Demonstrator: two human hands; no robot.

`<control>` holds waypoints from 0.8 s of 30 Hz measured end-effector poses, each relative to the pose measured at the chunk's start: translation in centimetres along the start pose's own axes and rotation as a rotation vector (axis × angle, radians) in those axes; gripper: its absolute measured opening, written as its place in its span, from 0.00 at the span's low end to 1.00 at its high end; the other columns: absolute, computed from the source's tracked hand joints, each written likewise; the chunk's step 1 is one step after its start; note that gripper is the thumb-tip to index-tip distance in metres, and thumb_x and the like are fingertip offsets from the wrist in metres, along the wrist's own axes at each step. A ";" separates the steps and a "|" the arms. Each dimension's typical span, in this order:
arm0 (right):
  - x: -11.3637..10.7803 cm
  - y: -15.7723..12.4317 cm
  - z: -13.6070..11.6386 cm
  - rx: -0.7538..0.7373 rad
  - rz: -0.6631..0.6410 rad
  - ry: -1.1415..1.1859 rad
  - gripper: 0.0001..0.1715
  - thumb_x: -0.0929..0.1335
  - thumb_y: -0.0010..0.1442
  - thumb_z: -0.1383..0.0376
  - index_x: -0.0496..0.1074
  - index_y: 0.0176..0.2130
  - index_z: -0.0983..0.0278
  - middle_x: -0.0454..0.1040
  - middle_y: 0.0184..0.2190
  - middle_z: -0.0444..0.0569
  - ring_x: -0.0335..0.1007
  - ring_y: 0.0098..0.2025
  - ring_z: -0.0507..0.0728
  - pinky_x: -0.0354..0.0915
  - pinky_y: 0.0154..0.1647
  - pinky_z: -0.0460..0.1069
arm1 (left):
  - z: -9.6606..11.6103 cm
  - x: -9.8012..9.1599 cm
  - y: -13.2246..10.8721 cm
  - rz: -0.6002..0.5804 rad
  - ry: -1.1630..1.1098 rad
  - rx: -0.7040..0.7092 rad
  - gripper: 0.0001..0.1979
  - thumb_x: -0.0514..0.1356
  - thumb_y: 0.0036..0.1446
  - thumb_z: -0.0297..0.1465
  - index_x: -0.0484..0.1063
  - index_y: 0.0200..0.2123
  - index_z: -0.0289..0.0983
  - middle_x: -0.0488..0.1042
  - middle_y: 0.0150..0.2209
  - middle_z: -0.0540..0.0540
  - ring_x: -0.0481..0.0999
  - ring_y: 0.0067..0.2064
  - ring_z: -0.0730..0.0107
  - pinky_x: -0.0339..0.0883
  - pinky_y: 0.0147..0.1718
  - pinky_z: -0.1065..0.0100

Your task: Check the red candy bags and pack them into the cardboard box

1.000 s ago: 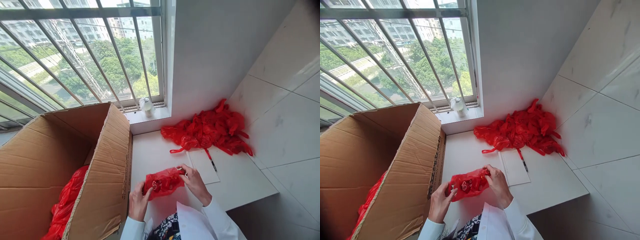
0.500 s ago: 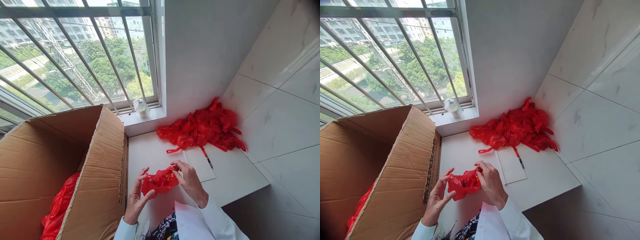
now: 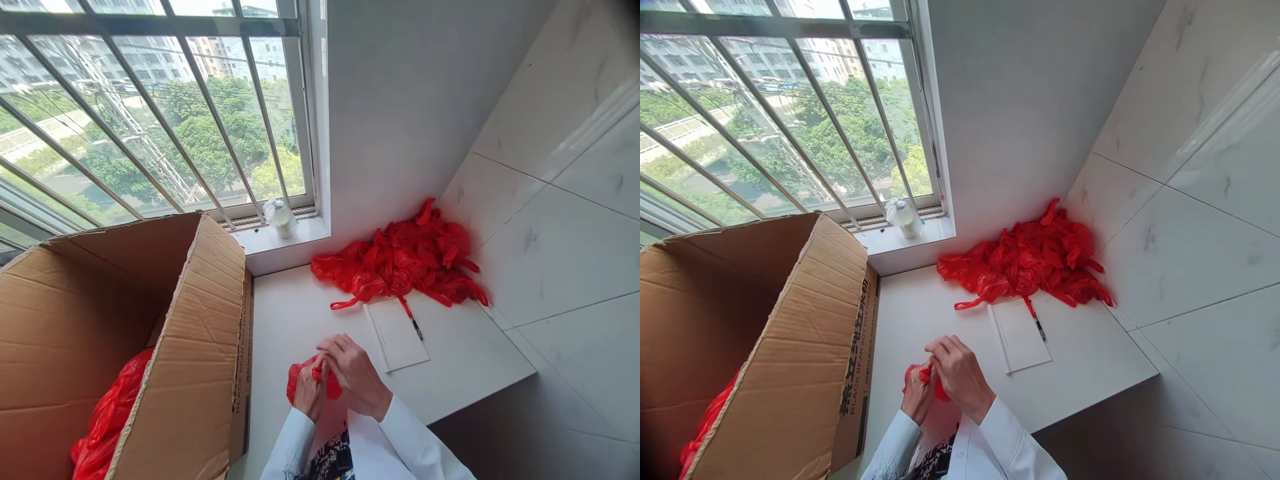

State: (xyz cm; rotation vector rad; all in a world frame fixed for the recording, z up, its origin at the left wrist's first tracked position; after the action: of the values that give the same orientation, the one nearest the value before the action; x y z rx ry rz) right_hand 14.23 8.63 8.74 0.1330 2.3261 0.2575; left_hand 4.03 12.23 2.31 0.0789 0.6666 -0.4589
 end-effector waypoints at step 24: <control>3.3 0.0 6.4 0.224 -0.157 0.664 0.17 0.60 0.61 0.62 0.70 0.48 0.62 0.75 0.41 0.49 0.69 0.42 0.53 0.63 0.42 0.48 | -0.4 -1.3 -1.0 -0.155 0.245 0.244 0.07 0.51 0.45 0.19 0.59 0.23 0.37 0.62 0.21 0.55 0.59 0.22 0.77 0.49 0.24 0.74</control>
State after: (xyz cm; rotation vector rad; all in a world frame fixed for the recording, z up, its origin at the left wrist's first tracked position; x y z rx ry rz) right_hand 16.61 10.09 2.08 -0.0356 3.0042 -0.0559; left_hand 2.45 11.90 2.85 0.3196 0.8581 -0.6862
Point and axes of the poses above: each hand's wrist, its own y-axis towards the middle knuckle, its own x-axis out of the palm, z = x × y, the point moved 6 cm from there along y, towards the middle knuckle
